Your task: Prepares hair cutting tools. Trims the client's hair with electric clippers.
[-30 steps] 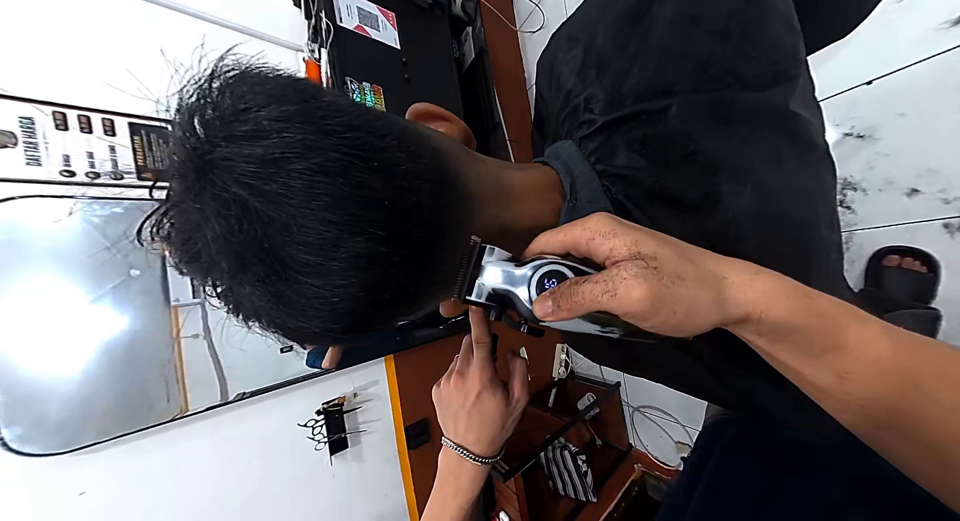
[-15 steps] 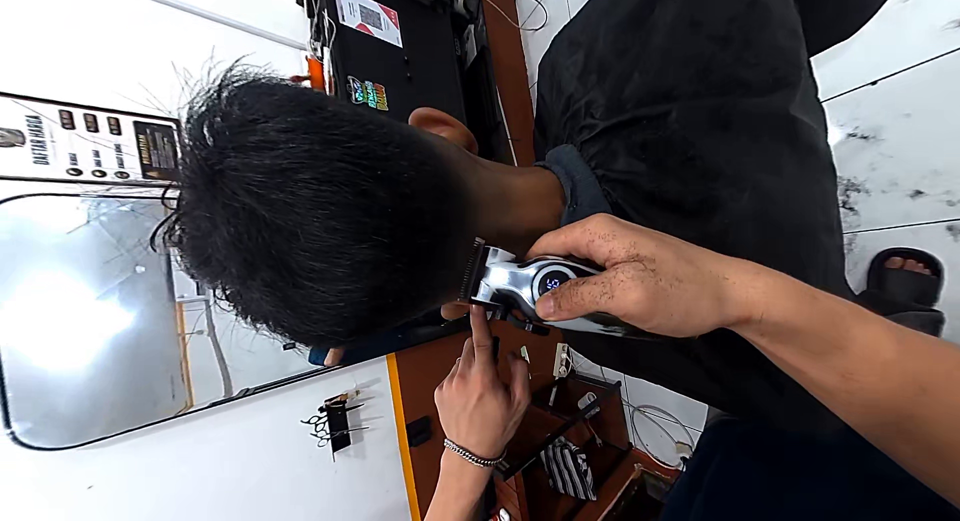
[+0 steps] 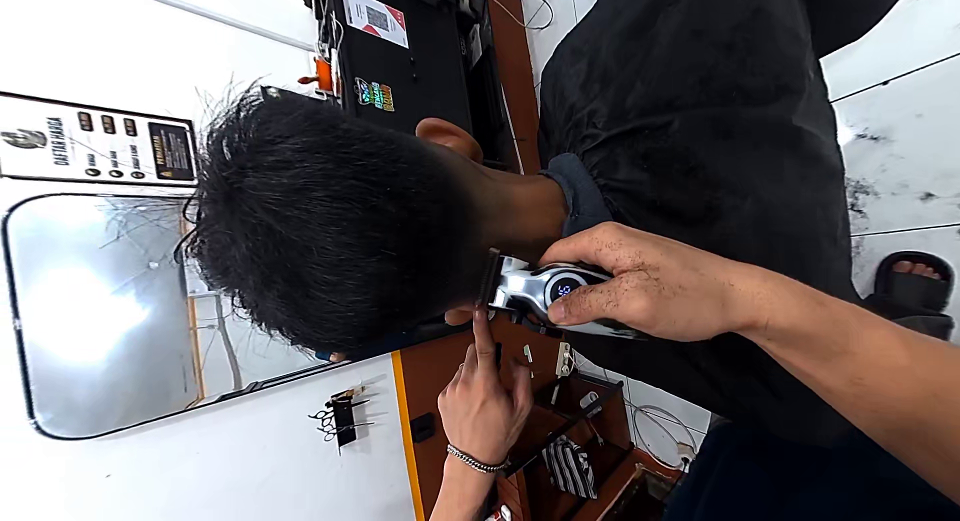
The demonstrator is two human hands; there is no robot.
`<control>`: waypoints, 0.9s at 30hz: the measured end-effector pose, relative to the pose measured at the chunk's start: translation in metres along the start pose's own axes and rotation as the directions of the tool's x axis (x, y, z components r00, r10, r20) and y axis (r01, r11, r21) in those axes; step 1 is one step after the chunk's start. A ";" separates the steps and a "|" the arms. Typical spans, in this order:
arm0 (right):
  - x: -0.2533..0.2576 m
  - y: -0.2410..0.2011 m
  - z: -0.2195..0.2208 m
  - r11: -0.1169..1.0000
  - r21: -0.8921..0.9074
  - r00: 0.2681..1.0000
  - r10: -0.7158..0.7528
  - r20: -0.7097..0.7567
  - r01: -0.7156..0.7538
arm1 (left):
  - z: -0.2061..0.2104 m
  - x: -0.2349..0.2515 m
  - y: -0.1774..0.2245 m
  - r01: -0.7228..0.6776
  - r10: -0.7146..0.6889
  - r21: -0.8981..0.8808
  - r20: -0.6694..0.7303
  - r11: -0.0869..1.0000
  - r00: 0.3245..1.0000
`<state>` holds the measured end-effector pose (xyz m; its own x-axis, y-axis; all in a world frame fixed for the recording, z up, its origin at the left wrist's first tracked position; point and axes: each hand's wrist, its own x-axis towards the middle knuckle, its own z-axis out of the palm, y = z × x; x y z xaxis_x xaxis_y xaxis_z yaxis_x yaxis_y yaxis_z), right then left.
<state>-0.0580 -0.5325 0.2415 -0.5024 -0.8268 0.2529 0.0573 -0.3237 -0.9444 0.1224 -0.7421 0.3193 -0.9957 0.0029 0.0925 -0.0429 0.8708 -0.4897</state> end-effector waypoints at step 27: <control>-0.014 -0.012 -0.005 0.996 -0.025 0.996 0.085 0.007 -0.085 | 0.027 -0.093 0.028 0.118 -0.025 -0.427 0.218 0.896 0.976</control>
<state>-0.0557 -0.5144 0.2481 -0.4895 -0.8547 0.1730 0.0783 -0.2407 -0.9674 0.2120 -0.7317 0.2734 -0.9883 -0.1257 -0.0865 -0.1210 0.9910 -0.0574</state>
